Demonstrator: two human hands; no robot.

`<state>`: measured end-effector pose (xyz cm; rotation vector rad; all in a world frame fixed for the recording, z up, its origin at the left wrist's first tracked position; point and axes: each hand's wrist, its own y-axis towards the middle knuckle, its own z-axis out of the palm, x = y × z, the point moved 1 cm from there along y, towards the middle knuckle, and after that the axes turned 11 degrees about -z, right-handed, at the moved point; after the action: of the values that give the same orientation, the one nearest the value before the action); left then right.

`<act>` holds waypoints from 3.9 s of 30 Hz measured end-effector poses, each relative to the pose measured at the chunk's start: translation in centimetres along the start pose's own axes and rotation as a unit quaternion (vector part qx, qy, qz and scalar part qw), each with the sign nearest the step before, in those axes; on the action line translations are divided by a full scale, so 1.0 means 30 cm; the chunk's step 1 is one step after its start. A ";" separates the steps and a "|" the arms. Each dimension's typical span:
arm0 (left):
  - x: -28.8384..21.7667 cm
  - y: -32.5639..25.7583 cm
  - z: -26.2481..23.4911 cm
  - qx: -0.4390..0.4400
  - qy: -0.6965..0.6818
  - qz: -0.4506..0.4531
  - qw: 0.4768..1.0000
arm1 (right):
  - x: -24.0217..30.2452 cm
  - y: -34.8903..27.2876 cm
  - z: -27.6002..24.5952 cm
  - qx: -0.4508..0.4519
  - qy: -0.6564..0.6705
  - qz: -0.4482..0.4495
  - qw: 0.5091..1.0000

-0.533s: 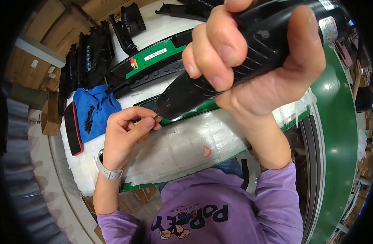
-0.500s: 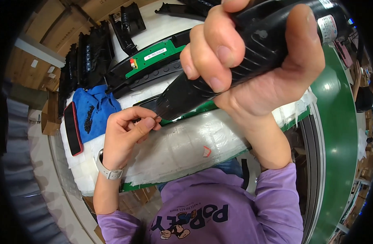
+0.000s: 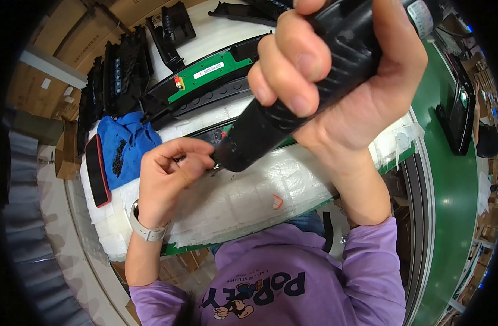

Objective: Assembling electronic circuit boards onto plastic housing components using an electric screwdriver.

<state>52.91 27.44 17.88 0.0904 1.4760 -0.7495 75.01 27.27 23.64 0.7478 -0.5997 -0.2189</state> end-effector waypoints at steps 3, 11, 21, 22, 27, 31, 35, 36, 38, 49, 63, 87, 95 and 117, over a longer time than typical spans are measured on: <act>-0.001 0.015 -0.032 -0.068 0.025 0.006 0.997 | 0.009 -0.028 0.007 0.084 -0.211 0.009 0.974; 0.027 0.043 -0.065 -0.055 -0.125 0.064 0.989 | -0.003 -0.018 0.055 0.099 -0.289 0.147 0.941; 0.039 0.051 -0.064 0.009 -0.085 0.006 0.996 | -0.031 -0.028 0.087 0.165 -0.392 0.154 0.892; 0.040 0.053 -0.042 -0.026 -0.087 -0.006 0.996 | -0.036 -0.030 0.092 0.172 -0.401 0.153 0.887; 0.043 0.056 -0.052 0.019 -0.093 0.002 0.996 | -0.091 -0.066 0.098 0.086 -0.290 0.102 0.948; 0.039 0.059 -0.056 0.049 -0.136 -0.018 0.989 | -0.089 -0.069 0.109 0.053 -0.299 0.087 0.949; 0.030 0.051 -0.060 0.050 -0.171 -0.031 0.984 | -0.084 -0.058 0.096 0.036 -0.287 0.069 0.955; 0.027 0.047 -0.061 0.051 -0.170 -0.029 0.984 | -0.073 -0.051 0.077 0.057 -0.235 0.074 0.968; 0.022 0.038 -0.068 0.045 -0.192 -0.020 0.980 | -0.040 -0.034 0.039 0.088 -0.157 0.053 0.982; 0.026 0.021 -0.038 0.099 -0.185 -0.029 0.977 | 0.006 -0.012 0.046 0.010 -0.034 -0.100 0.994; 0.042 0.022 -0.025 0.099 -0.110 0.000 0.989 | -0.008 -0.036 0.043 0.017 -0.052 -0.084 0.995; 0.010 0.027 -0.035 -0.036 -0.017 0.035 0.999 | 0.042 -0.029 -0.013 0.019 -0.292 0.025 0.956; 0.022 0.033 -0.038 -0.007 -0.014 0.015 1.000 | 0.004 -0.025 -0.012 0.019 -0.327 0.038 0.944; 0.023 0.030 -0.003 -0.022 -0.094 0.071 0.993 | 0.055 -0.018 -0.001 0.074 -0.140 -0.010 0.987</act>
<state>53.22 27.90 16.91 0.0889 1.2922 -0.5930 76.37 26.25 23.97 0.8746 -0.8833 -0.3031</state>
